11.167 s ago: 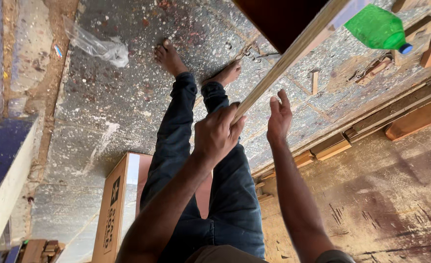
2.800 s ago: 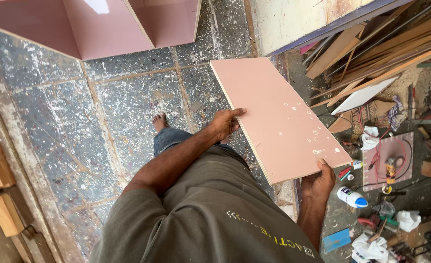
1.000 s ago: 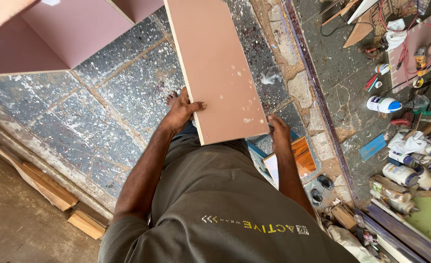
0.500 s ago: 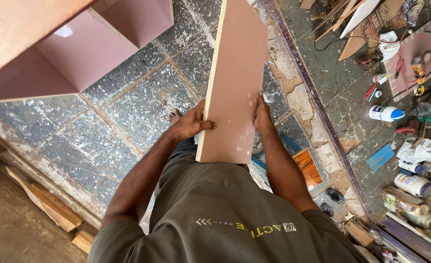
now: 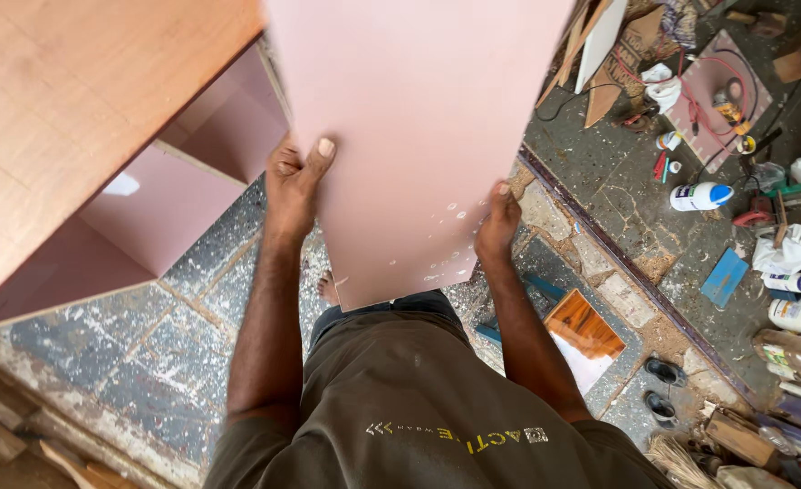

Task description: The person uses a hand tool to sand the edges of a pink board, peels off a protective plastic film from the board, and then opens a container by hand.

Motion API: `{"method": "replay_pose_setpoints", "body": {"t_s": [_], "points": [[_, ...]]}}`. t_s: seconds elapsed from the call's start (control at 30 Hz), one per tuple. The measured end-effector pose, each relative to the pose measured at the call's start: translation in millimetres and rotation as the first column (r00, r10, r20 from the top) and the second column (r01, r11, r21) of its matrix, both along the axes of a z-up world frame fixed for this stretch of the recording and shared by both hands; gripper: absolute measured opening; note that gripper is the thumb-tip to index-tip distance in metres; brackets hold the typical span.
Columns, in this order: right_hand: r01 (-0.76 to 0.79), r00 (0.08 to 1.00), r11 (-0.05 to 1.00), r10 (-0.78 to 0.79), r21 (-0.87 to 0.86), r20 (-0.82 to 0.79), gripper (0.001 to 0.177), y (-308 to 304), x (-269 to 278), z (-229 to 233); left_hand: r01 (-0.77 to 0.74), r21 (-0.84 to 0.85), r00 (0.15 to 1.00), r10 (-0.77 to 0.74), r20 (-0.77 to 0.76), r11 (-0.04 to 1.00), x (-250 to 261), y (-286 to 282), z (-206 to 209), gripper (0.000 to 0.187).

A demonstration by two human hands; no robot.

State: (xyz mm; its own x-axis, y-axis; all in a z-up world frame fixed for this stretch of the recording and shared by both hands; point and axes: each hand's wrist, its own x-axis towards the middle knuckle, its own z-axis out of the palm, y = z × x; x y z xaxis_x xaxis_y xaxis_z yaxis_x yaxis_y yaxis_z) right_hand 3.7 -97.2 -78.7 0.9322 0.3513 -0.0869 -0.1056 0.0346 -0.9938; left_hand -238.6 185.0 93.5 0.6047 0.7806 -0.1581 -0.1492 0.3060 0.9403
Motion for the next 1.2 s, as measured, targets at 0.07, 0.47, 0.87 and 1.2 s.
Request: {"method": "replay_pose_setpoints", "body": {"t_s": [0.07,0.47,0.87,1.2], "points": [[-0.018,0.998,0.993,0.024,-0.119,0.055,0.045,-10,-14,4,-0.115,0.113,0.992,0.121,-0.047,0.987,-4,-6,17,0.039],[-0.284,0.751,0.959,0.211,0.017,0.625,0.042,77,11,282,-0.198,0.355,0.978,0.163,0.128,0.914,-50,-76,-3,0.034],[-0.08,0.625,0.991,0.137,-0.112,0.769,0.005,66,12,280,-0.216,0.408,0.976,0.191,0.1,0.887,-74,-90,-7,0.032],[0.221,0.09,0.975,-0.013,-0.008,0.996,0.008,77,10,255,-0.191,0.452,0.976,0.218,-0.007,0.872,-67,-93,-5,0.034]]}}
